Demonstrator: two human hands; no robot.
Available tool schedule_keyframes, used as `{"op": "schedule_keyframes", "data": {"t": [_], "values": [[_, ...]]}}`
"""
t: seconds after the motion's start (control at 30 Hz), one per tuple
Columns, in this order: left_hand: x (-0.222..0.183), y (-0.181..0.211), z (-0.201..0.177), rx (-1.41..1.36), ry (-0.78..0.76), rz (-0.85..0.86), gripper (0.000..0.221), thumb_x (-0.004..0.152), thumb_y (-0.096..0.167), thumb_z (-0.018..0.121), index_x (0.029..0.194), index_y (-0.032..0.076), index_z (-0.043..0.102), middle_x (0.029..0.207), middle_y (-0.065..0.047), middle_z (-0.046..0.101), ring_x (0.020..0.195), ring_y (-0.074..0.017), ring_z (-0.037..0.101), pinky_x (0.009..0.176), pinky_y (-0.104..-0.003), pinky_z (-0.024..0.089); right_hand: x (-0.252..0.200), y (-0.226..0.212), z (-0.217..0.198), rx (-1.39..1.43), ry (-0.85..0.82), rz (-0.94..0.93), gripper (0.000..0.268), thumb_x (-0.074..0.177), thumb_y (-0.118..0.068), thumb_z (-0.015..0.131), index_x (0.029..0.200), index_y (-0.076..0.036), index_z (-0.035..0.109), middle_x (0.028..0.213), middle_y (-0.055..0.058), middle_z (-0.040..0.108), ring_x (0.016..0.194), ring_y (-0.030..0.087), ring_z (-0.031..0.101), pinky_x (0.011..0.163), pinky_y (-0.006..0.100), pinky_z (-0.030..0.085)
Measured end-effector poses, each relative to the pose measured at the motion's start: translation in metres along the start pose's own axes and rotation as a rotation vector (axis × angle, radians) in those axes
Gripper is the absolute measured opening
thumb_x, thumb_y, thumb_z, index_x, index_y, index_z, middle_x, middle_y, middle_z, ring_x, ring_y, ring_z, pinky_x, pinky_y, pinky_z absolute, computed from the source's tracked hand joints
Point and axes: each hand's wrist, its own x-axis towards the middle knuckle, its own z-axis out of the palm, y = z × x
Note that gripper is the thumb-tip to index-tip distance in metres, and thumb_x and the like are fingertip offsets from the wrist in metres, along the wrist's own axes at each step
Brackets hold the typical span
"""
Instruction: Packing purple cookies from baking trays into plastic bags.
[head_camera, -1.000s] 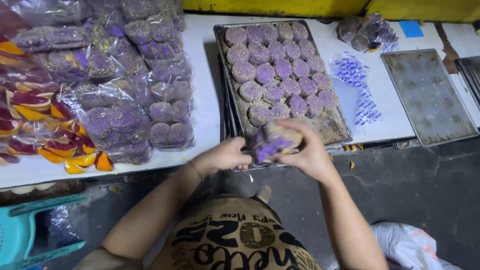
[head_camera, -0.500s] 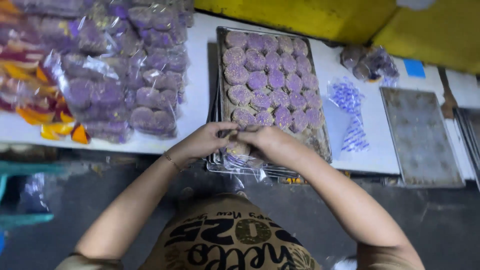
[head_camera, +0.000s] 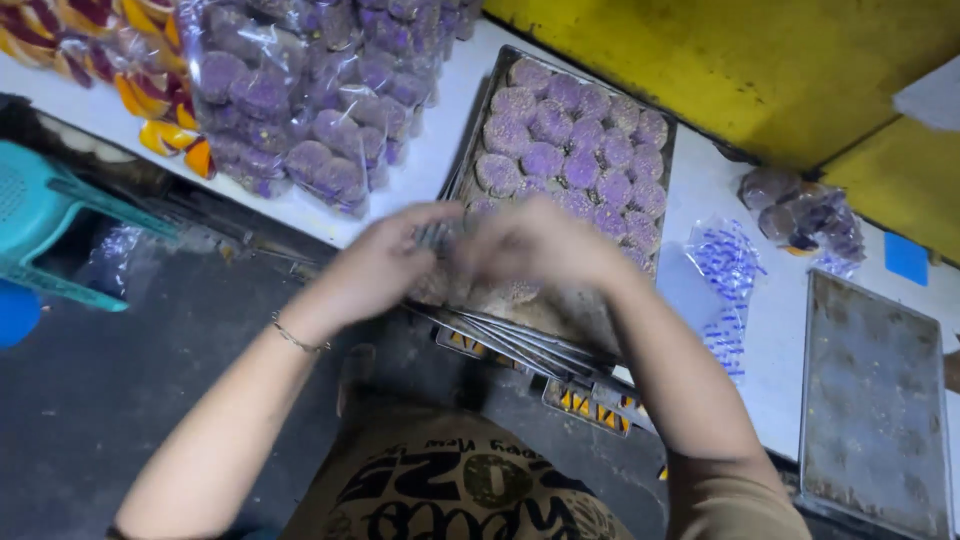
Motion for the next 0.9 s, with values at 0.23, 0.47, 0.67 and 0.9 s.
{"op": "schedule_keyframes", "data": {"t": [0.23, 0.47, 0.67, 0.9], "values": [[-0.004, 0.006, -0.001, -0.02, 0.108, 0.014, 0.061, 0.083, 0.0, 0.051, 0.144, -0.003, 0.054, 0.15, -0.025, 0.052, 0.137, -0.043, 0.05, 0.113, -0.051, 0.039, 0.017, 0.076, 0.009, -0.836, -0.345, 0.444, 0.069, 0.088, -0.026, 0.065, 0.153, -0.028, 0.041, 0.146, 0.013, 0.056, 0.123, 0.04, 0.064, 0.097, 0.058, 0.054], [-0.02, 0.032, 0.0, -0.115, 0.122, -0.136, 0.064, 0.081, -0.001, 0.049, 0.145, 0.003, 0.057, 0.142, -0.021, 0.061, 0.111, -0.0274, 0.062, 0.102, -0.045, 0.049, -0.004, 0.081, 0.018, -0.782, -0.186, 0.404, 0.056, 0.083, -0.019, 0.073, 0.137, -0.022, 0.056, 0.139, 0.014, 0.057, 0.119, 0.041, 0.065, 0.096, 0.053, 0.056], [-0.002, 0.011, -0.005, -0.177, 0.148, -0.189, 0.065, 0.082, 0.001, 0.048, 0.146, 0.006, 0.059, 0.114, -0.014, 0.07, 0.079, -0.015, 0.062, 0.076, -0.031, 0.054, 0.027, 0.061, 0.02, -0.805, -0.468, 0.48, 0.075, 0.078, -0.017, 0.083, 0.146, -0.026, 0.052, 0.159, 0.021, 0.034, 0.128, 0.046, 0.059, 0.107, 0.051, 0.053], [0.025, -0.01, -0.025, -0.328, -0.001, -0.09, 0.063, 0.083, 0.002, 0.047, 0.145, 0.001, 0.056, 0.109, -0.014, 0.071, 0.063, -0.0085, 0.057, 0.058, -0.023, 0.051, -0.023, 0.152, -0.027, -0.11, 0.253, 0.193, 0.075, 0.059, -0.009, 0.083, 0.129, -0.002, 0.059, 0.122, 0.03, 0.061, 0.121, 0.052, 0.057, 0.11, 0.058, 0.039]]}}
